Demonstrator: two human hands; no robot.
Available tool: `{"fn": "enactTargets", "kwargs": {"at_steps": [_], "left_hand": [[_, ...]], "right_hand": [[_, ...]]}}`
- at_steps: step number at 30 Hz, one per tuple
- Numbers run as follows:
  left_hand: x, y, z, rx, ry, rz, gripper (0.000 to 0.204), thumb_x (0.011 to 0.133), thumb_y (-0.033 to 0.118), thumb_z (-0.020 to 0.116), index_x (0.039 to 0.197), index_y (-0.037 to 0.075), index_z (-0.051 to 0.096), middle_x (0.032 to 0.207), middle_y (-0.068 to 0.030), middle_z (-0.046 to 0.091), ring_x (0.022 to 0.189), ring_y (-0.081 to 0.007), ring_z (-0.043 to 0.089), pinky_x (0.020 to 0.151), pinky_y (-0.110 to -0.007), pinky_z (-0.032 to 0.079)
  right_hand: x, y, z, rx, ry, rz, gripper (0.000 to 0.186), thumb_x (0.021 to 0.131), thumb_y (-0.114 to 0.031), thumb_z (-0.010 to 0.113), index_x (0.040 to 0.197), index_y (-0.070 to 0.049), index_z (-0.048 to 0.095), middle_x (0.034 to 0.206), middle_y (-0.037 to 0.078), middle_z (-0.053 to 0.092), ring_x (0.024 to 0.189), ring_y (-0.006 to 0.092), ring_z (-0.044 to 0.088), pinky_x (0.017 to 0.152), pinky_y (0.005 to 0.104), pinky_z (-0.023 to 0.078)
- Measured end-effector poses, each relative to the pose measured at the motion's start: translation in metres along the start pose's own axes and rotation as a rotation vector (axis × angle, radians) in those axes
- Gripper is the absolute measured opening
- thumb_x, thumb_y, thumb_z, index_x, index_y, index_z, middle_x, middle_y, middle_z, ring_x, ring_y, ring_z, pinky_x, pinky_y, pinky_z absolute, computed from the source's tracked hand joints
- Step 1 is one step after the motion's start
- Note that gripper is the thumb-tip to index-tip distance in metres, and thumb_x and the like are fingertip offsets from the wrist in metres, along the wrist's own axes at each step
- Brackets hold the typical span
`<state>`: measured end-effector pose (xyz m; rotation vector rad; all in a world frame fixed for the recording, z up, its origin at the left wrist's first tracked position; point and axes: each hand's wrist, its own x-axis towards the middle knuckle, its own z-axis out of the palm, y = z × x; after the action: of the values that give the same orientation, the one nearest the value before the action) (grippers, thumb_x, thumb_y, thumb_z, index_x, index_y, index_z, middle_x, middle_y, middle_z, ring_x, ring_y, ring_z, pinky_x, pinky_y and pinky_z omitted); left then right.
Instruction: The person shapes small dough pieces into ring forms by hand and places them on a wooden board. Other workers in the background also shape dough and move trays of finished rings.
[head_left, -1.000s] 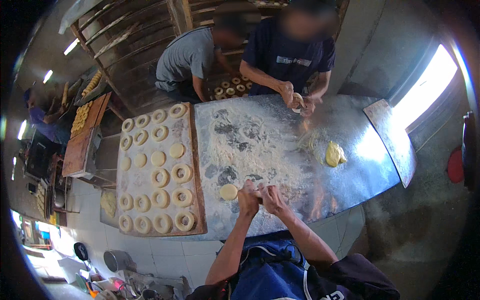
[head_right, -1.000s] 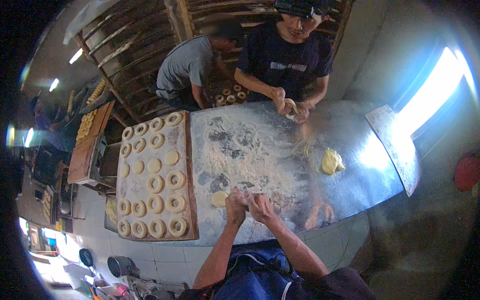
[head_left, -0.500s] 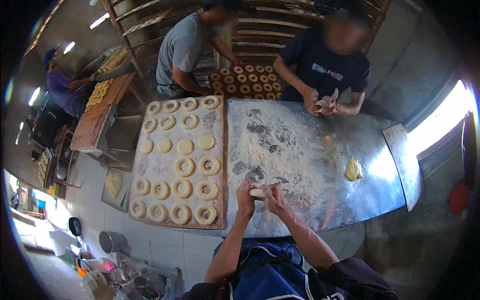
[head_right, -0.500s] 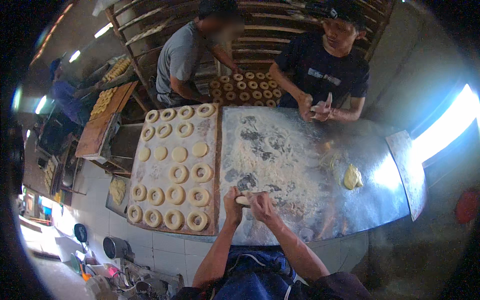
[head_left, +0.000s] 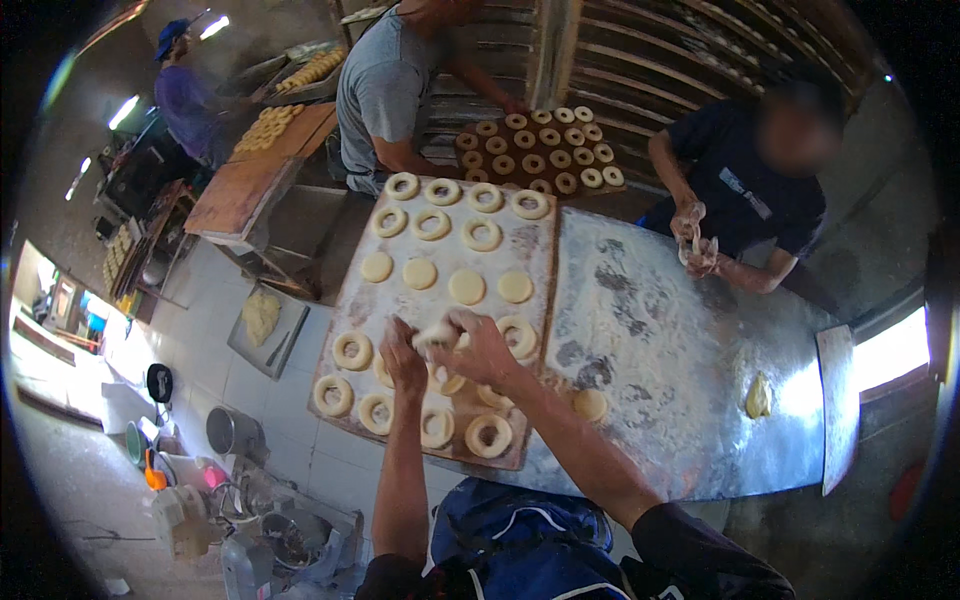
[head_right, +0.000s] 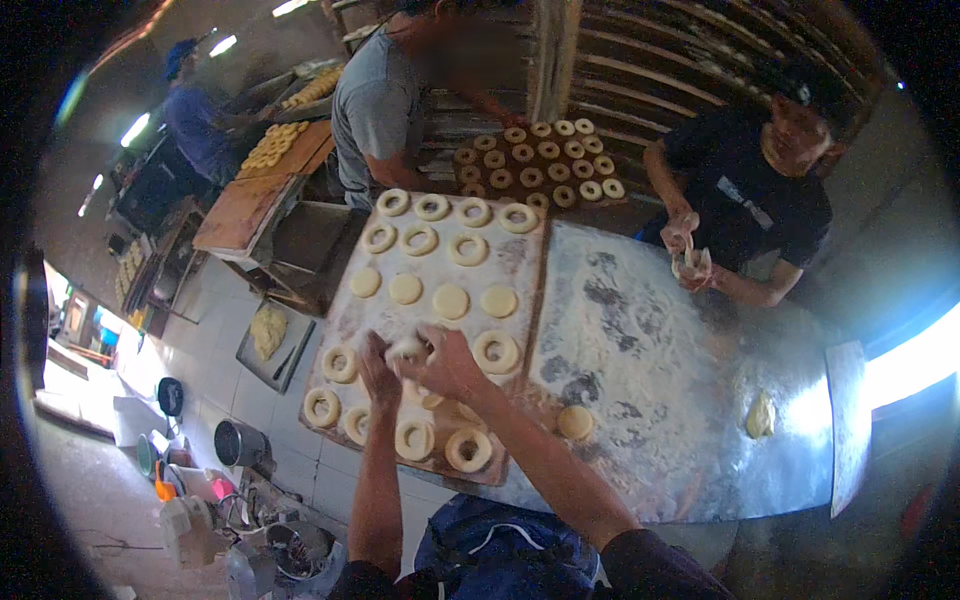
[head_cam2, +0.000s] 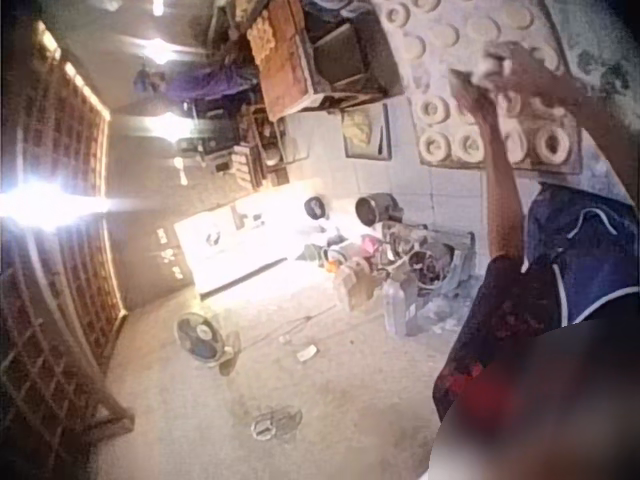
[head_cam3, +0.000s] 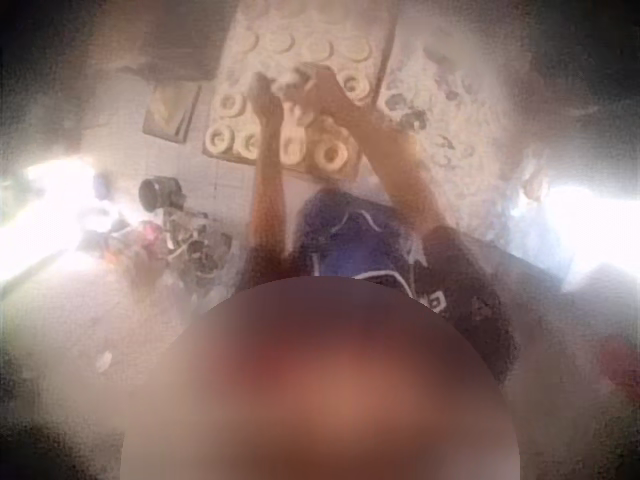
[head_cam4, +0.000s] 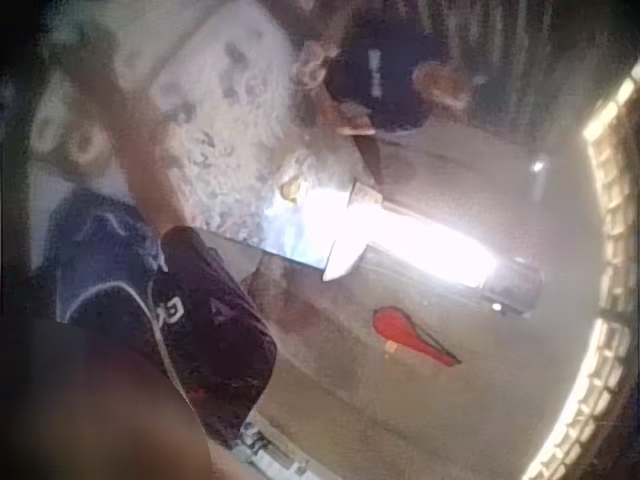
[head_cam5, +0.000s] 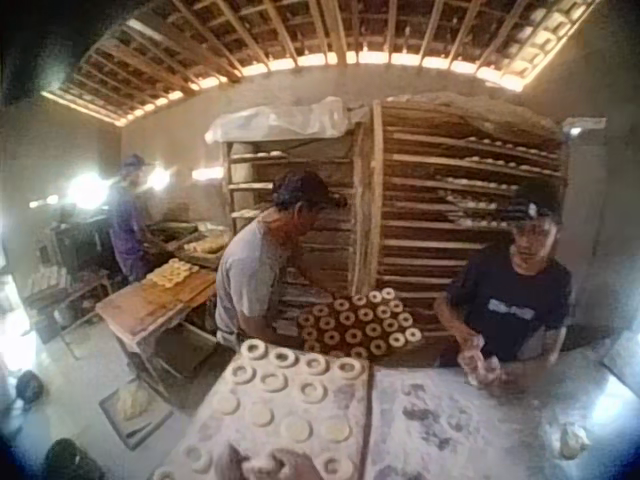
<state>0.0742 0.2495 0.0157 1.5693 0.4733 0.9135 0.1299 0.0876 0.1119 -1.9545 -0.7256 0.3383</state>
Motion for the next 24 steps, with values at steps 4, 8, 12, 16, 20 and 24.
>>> {"fn": "enactTargets", "kwargs": {"at_steps": [4,8,12,16,20,24], "left_hand": [[0.095,-0.037,-0.027,0.401,-0.152,-0.306,0.033,0.101,0.032,0.054,0.092,0.000,0.057,0.073,-0.0201,0.064,0.065,-0.0372,0.062,0.067,-0.048,0.052],[0.115,-0.066,-0.048,0.986,-0.350,0.070,0.029,0.089,0.017,0.070,0.108,-0.001,0.058,0.086,-0.0266,0.069,0.083,-0.0482,0.067,0.074,-0.058,0.052],[0.118,-0.067,-0.059,0.769,-0.491,0.094,0.028,0.084,0.015,0.077,0.103,-0.001,0.067,0.084,-0.0201,0.071,0.083,-0.0405,0.069,0.074,-0.050,0.054],[0.125,-0.054,-0.052,0.700,-0.505,0.137,0.025,0.082,0.020,0.080,0.099,0.003,0.072,0.083,-0.0169,0.070,0.086,-0.0379,0.068,0.077,-0.048,0.054],[0.115,-0.034,-0.036,0.791,-0.472,0.014,0.033,0.082,0.024,0.080,0.107,0.003,0.071,0.092,-0.0176,0.071,0.091,-0.0378,0.068,0.085,-0.049,0.052],[0.045,0.008,0.007,0.581,-0.257,0.100,0.043,0.084,0.022,0.076,0.121,0.002,0.063,0.111,-0.0197,0.067,0.101,-0.0391,0.065,0.091,-0.050,0.048]], "right_hand": [[0.078,-0.015,0.040,-0.150,0.115,0.163,0.073,0.076,-0.034,0.086,0.131,0.004,0.057,0.100,0.021,0.074,0.101,0.0399,0.072,0.091,0.0432,0.057],[0.072,0.018,0.058,-0.442,0.120,0.251,0.095,0.076,-0.037,0.085,0.143,0.013,0.040,0.134,0.034,0.059,0.123,0.0460,0.062,0.101,0.0487,0.051],[-0.026,0.066,0.013,-0.278,0.351,0.105,0.069,0.082,-0.024,0.081,0.138,0.002,0.050,0.122,0.028,0.062,0.118,0.0461,0.057,0.104,0.0530,0.045],[-0.141,0.099,-0.053,-0.537,0.491,0.413,0.058,0.088,-0.023,0.075,0.138,-0.002,0.055,0.123,0.024,0.063,0.119,0.0435,0.057,0.104,0.0539,0.043],[-0.210,0.120,-0.075,-0.928,0.315,0.606,0.052,0.091,-0.026,0.074,0.135,-0.003,0.059,0.128,0.024,0.061,0.126,0.0431,0.052,0.109,0.0562,0.037],[-0.230,0.129,-0.088,-0.760,0.252,0.583,0.038,0.089,-0.022,0.074,0.123,-0.008,0.065,0.121,0.020,0.065,0.117,0.0394,0.059,0.102,0.0512,0.043]]}}
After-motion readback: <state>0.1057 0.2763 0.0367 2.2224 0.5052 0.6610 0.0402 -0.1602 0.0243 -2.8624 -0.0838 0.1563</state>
